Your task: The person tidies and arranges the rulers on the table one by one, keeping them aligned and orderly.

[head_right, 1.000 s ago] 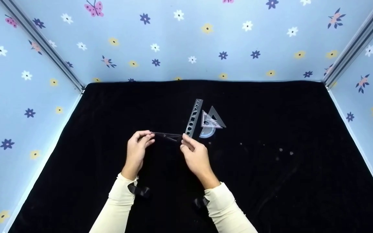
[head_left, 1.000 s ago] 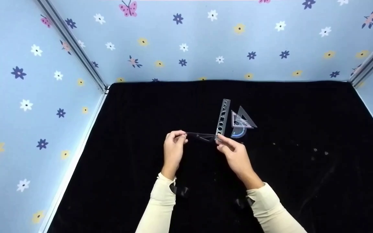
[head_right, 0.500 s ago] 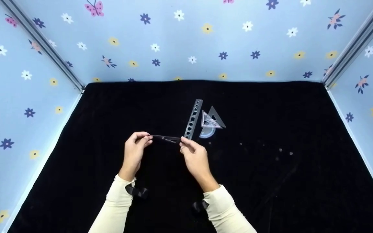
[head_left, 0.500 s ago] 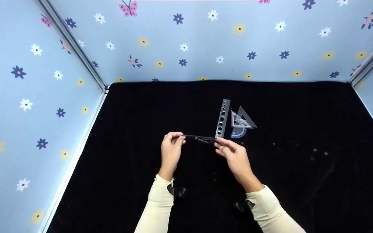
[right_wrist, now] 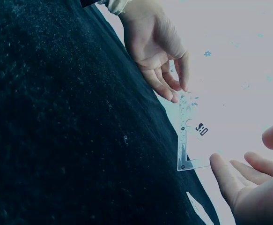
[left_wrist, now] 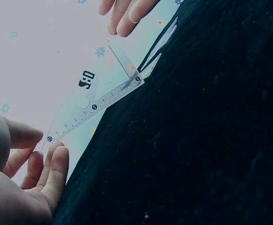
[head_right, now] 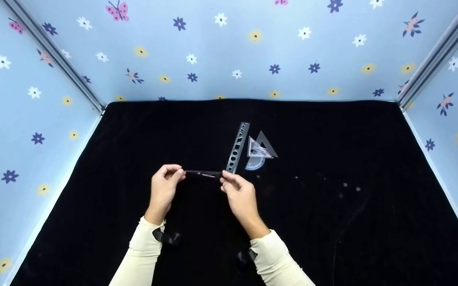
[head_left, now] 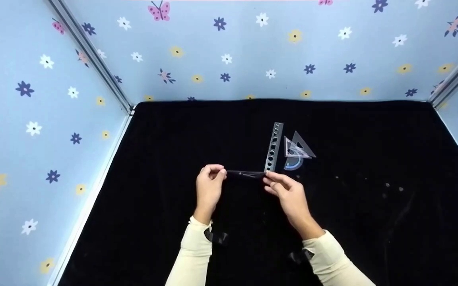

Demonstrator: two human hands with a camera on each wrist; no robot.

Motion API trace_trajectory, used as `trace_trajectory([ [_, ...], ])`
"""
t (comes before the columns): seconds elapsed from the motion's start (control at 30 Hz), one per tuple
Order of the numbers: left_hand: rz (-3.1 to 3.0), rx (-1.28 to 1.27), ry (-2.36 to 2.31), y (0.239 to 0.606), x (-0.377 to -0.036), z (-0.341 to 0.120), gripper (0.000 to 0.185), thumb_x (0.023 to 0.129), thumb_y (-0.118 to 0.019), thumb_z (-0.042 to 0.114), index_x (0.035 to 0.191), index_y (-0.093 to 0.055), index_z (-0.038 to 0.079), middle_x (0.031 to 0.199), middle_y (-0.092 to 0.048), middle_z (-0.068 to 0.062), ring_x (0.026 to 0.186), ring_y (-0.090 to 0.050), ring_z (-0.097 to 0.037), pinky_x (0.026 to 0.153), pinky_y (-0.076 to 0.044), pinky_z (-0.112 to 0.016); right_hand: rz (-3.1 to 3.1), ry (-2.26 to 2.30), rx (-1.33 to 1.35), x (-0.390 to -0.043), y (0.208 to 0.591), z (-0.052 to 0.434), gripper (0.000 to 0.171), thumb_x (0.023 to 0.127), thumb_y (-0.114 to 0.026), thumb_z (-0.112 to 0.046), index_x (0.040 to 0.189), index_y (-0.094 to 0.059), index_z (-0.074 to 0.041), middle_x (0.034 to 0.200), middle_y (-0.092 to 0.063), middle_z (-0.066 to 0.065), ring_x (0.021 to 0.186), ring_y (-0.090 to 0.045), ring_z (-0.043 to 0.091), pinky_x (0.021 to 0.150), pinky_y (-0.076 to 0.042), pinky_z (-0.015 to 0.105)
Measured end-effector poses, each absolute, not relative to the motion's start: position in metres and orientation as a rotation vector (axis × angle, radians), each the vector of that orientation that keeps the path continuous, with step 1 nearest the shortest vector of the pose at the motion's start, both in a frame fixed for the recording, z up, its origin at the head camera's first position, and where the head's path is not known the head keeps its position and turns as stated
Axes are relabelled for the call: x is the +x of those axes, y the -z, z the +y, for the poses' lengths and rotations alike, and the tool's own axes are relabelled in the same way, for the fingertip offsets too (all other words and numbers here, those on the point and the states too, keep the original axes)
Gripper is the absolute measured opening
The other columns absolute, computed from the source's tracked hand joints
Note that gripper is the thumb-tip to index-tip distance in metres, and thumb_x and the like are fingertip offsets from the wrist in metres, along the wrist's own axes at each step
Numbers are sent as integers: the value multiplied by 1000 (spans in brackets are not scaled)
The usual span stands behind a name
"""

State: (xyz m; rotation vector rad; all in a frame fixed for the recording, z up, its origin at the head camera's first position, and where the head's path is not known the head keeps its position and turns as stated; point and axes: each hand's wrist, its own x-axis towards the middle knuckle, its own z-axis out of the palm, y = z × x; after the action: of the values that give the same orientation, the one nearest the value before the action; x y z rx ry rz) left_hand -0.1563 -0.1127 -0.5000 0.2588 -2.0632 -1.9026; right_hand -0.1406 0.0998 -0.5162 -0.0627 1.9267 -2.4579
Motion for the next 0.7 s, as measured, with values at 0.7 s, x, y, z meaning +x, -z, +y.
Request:
trace_trajectory([
  [0.7,-2058,231,2074,501,-154,-127,18,82,-64,-16,100,-63,-19,84,-60,-17,73,-62,-22,70,-55,-24,1807,2521,-61,-138,522,99,32,94,-49,9,123,-58,20,129,-58,35,115,-61,45,93,-54,43],
])
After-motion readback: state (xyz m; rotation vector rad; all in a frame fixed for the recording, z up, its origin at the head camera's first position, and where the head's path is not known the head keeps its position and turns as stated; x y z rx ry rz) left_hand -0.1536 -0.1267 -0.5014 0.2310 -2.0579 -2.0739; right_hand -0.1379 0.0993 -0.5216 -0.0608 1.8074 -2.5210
